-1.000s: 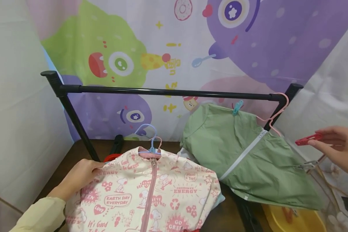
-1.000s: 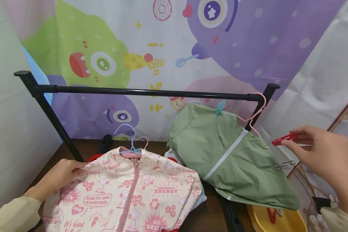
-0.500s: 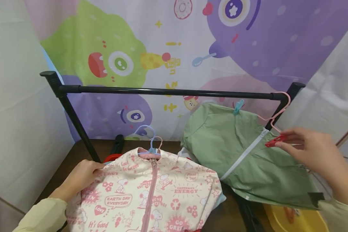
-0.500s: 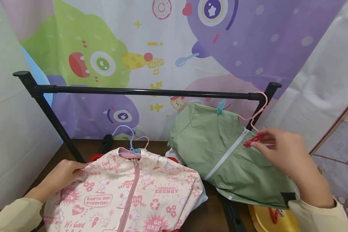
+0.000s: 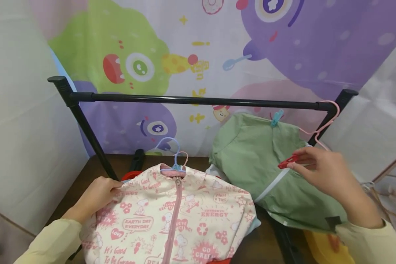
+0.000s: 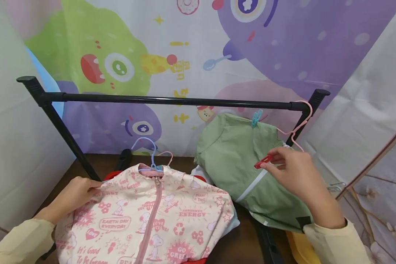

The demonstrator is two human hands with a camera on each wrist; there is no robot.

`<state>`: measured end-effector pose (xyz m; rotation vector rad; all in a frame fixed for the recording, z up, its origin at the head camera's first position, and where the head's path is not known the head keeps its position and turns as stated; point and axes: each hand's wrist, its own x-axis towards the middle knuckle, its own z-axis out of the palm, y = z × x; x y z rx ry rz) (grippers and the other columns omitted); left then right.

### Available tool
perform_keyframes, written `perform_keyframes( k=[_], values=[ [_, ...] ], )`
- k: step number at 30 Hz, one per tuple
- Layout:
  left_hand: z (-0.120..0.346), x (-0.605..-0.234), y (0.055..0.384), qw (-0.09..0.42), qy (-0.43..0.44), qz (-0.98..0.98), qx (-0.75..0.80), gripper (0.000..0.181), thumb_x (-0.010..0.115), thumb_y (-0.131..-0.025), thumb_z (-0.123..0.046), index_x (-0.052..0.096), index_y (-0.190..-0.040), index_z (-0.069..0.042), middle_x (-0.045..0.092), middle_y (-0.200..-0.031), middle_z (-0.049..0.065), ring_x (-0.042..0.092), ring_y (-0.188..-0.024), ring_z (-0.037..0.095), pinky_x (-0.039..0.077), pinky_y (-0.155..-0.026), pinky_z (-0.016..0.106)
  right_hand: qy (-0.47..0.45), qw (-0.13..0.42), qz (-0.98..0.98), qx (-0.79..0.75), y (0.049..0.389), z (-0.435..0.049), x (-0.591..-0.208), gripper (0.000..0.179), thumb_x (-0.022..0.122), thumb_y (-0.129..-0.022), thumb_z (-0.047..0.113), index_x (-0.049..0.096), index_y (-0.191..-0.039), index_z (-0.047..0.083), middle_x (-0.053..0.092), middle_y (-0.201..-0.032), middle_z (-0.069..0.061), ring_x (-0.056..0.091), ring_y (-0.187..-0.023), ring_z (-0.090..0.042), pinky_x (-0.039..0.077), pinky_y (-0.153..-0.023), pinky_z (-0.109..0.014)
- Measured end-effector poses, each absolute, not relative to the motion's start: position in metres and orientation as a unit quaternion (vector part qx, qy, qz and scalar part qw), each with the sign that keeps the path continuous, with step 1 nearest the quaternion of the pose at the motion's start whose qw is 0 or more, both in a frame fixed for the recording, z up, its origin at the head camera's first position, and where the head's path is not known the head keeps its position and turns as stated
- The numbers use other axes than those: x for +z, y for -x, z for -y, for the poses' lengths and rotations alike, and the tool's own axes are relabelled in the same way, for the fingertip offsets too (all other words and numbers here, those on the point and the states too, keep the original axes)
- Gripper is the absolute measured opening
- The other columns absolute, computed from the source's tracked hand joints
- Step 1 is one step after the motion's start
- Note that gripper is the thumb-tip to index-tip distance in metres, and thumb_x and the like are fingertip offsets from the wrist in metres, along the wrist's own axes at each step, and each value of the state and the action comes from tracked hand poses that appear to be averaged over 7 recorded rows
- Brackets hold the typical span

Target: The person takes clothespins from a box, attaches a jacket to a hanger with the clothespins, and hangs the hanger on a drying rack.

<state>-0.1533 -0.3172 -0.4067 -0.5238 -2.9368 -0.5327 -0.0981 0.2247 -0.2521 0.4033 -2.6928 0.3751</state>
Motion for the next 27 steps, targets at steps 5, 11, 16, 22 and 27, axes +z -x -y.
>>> perform_keyframes(
  k=[5,11,16,22,27],
  values=[
    [0.316,-0.407,0.153,0.045,0.175,0.967,-0.18,0.022,0.066,-0.082,0.003,0.075,-0.102,-0.002,0.075,-0.087,0.013,0.063,-0.068,0.015,0.059,-0.071,0.042,-0.155,0.178,0.962,0.137,0.102,-0.214,-0.252,0.029,0.077,-0.08,0.015,0.068,-0.102,-0.002,0.075,-0.087,-0.017,0.073,-0.074,-0.029,0.058,-0.063,-0.039],
    [0.319,-0.402,0.157,0.04,0.187,0.965,-0.179,0.023,0.067,-0.08,0.006,0.075,-0.101,-0.002,0.075,-0.088,0.014,0.064,-0.069,0.017,0.059,-0.07,0.041,-0.173,0.128,0.963,0.165,0.108,-0.195,-0.248,0.031,0.072,-0.084,0.013,0.066,-0.111,-0.001,0.075,-0.095,-0.017,0.073,-0.083,-0.029,0.058,-0.071,-0.042],
    [0.322,-0.394,0.159,0.026,0.185,0.964,-0.187,0.022,0.068,-0.081,0.004,0.074,-0.102,-0.001,0.074,-0.092,0.016,0.069,-0.078,0.025,0.059,-0.075,0.045,-0.195,0.075,0.953,0.22,0.116,-0.175,-0.246,0.027,0.07,-0.086,0.013,0.067,-0.111,0.002,0.075,-0.098,-0.012,0.073,-0.09,-0.025,0.059,-0.077,-0.037],
    [0.322,-0.385,0.158,0.038,0.203,0.96,-0.19,0.023,0.068,-0.08,0.006,0.075,-0.1,-0.003,0.075,-0.089,0.014,0.066,-0.072,0.018,0.059,-0.07,0.04,-0.237,0.033,0.937,0.256,0.125,-0.155,-0.247,0.029,0.071,-0.086,0.013,0.067,-0.114,0.004,0.074,-0.102,-0.011,0.072,-0.093,-0.023,0.059,-0.079,-0.033],
    [0.323,-0.381,0.155,0.039,0.215,0.958,-0.185,0.023,0.067,-0.081,0.006,0.076,-0.099,-0.005,0.075,-0.087,0.012,0.064,-0.069,0.013,0.058,-0.066,0.035,-0.258,-0.004,0.922,0.288,0.13,-0.137,-0.256,0.033,0.071,-0.085,0.006,0.066,-0.118,0.001,0.073,-0.106,-0.013,0.071,-0.098,-0.025,0.058,-0.082,-0.032]
  ],
)
